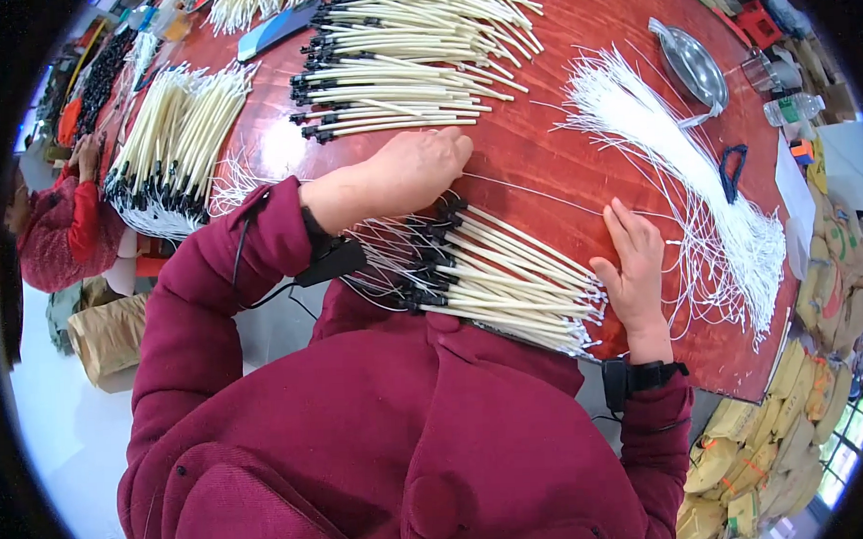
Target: Bundling and tying groups of incense sticks together at a production table.
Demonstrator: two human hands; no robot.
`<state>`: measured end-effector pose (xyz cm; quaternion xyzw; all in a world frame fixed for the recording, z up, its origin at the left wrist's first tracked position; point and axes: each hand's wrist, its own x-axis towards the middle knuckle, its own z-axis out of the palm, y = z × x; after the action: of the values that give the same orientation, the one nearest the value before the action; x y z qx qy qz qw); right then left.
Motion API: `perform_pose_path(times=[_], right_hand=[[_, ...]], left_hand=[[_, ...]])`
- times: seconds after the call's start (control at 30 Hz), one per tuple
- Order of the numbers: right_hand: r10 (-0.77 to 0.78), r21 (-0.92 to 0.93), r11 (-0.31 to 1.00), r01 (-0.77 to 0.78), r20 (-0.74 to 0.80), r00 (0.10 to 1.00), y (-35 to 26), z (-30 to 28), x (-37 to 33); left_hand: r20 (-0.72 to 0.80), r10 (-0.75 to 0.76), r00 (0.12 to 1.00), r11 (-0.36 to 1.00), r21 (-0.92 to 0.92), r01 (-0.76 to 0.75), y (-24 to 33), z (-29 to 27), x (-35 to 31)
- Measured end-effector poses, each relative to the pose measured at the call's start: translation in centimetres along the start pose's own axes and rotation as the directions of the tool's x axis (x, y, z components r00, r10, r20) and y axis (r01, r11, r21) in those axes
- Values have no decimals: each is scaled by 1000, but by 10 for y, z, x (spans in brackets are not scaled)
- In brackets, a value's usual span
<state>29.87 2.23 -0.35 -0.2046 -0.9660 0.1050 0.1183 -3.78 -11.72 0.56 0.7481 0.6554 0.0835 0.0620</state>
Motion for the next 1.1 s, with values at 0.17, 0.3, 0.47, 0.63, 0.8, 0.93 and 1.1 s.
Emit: perform_pose_path(times=[0.17, 0.3, 0.47, 0.63, 0.8, 0.93, 1.1], right_hand=[[45, -38, 998, -45, 9, 999, 12, -2, -11], [65, -17, 998, -66, -31, 997, 12, 3, -10], [86, -1, 996, -86, -18, 996, 9, 1, -14], [61, 20, 998, -60, -21, 998, 10, 0, -9], [73, 14, 997, -73, -24, 997, 11, 3, -10], [105, 42, 994, -103, -54, 993, 8, 4, -9], [107, 55, 993, -103, -62, 992, 6, 4, -9]], left_hand=[[166, -104, 981, 989, -91, 120, -22, -10, -15], [119, -116, 986, 985, -112, 129, -22, -13, -20], [-20, -226, 974, 971, -80, 223, -34, -43, -4], [-278, -176, 944, 971, 110, 214, -90, -31, 22], [-268, -146, 952, 966, 171, 196, -107, -18, 29], [-285, -109, 952, 962, 213, 173, -109, -19, 28], [-287, -34, 957, 961, 253, 110, -111, -24, 24]])
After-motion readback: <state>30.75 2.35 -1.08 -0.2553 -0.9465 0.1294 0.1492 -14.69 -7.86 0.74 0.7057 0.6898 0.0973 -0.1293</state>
